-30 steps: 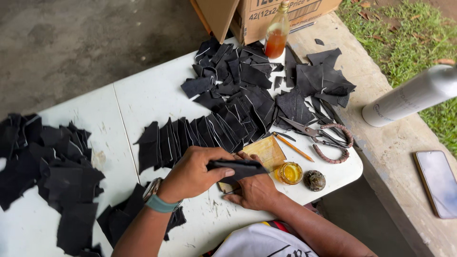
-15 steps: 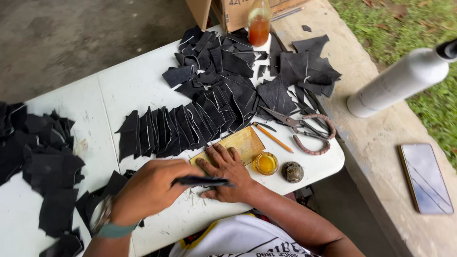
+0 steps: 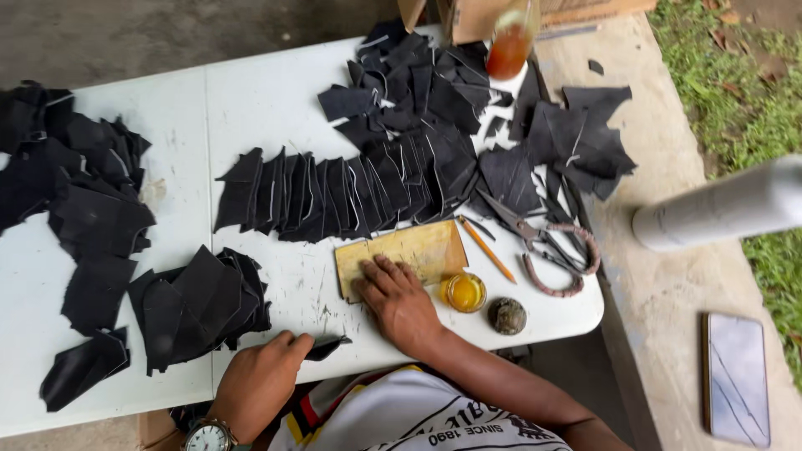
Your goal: The person uses a wooden template and pencil to mark shapes on black leather pieces, then cuts them with shears. They handle the leather pieces, apply a yellow substance from a jar, and stack the cut pieces on the table.
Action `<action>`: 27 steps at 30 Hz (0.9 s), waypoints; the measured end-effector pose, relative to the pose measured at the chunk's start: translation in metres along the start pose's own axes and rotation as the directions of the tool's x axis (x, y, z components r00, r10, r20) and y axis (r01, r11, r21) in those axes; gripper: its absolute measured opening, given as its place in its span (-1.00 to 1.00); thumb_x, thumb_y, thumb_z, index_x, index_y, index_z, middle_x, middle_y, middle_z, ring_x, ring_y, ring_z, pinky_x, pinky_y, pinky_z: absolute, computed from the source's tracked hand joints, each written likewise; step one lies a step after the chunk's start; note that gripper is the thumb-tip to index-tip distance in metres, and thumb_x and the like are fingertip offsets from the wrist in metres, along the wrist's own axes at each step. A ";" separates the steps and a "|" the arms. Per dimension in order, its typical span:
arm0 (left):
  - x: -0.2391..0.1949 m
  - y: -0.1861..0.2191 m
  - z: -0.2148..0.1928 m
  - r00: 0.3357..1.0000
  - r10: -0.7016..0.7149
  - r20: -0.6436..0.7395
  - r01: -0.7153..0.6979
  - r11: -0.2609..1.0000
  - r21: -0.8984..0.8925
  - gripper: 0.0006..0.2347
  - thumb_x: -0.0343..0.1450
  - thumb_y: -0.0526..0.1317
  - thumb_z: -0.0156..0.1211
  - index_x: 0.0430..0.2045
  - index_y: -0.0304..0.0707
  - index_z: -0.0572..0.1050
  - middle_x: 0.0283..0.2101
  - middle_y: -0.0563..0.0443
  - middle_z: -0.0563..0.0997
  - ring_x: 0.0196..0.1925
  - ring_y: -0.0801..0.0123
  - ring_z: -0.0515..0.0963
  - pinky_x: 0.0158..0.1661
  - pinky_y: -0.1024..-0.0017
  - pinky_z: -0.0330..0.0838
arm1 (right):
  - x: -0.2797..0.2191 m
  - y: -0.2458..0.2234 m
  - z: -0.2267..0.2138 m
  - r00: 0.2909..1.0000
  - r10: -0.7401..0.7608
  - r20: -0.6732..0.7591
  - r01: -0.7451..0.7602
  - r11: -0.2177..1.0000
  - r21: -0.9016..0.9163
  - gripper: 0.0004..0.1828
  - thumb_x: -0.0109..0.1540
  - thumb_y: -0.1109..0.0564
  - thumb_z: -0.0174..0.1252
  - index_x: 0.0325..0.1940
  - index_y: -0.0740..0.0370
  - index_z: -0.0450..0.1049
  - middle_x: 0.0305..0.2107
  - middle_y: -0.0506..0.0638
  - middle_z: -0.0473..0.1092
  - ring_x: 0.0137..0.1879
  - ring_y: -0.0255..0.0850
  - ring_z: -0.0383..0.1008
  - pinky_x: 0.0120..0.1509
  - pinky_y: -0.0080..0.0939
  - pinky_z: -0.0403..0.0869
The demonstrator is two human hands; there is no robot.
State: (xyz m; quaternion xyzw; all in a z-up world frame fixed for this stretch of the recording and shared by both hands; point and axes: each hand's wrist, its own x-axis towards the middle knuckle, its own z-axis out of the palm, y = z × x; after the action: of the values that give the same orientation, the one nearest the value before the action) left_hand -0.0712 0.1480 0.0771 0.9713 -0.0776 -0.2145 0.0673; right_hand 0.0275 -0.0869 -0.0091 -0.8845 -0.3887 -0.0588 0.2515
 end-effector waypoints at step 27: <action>0.005 0.007 -0.038 0.891 0.399 -0.215 -0.373 0.915 0.152 -0.93 0.30 -0.40 0.17 -0.42 -0.27 0.47 -0.49 -0.11 0.56 -0.52 0.14 0.68 -0.52 0.32 0.56 | 0.072 -0.044 -0.119 0.856 -0.244 -0.456 0.367 0.907 0.205 -0.73 0.14 0.40 0.29 -0.35 0.19 0.32 -0.06 0.13 0.53 0.15 0.01 0.60 0.13 -0.13 0.60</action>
State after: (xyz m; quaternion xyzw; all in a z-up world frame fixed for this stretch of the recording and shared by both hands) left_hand -0.0518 0.1438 0.1104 0.9574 -0.2717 -0.0725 0.0655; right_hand 0.0565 -0.0727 0.1335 -0.7315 -0.4664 -0.2306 0.4407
